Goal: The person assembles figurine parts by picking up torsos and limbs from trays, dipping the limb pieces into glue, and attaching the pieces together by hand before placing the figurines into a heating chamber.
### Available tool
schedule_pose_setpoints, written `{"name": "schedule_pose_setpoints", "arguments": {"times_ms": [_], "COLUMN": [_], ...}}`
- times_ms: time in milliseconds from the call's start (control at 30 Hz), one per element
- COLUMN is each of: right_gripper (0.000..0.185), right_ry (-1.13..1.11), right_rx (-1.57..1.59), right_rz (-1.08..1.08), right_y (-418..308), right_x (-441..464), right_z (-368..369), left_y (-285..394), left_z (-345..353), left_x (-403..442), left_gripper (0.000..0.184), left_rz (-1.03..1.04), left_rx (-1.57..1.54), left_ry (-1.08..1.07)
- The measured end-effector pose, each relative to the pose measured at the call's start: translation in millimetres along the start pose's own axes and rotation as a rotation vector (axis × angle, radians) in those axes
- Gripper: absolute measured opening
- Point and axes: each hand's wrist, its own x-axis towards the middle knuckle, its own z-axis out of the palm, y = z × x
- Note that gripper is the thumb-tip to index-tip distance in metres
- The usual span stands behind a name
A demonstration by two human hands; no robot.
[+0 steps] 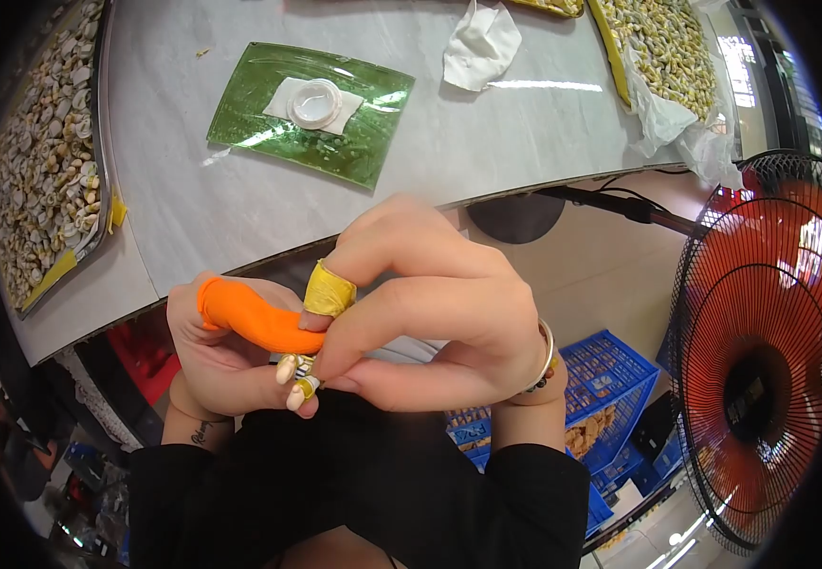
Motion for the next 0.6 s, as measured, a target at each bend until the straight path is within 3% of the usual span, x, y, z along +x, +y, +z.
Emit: {"name": "schedule_pose_setpoints", "arguments": {"times_ms": [500,600], "right_gripper": [0.014,0.019], "right_ry": [-0.013,0.011], "right_rx": [-0.050,-0.061], "right_rz": [-0.003,0.024], "right_y": [1.0,0.4], "right_x": [0.8,3.3], "right_z": [1.3,4.6], "left_y": [-0.4,3.9], "left_z": [4.5,-6.5], "left_x": [-2.7,2.3], "left_gripper": [0.025,0.025], "left_rz": [-0.051,0.066], "left_rx": [-0.105,0.128], "left_ry": [0.065,0.051]}}
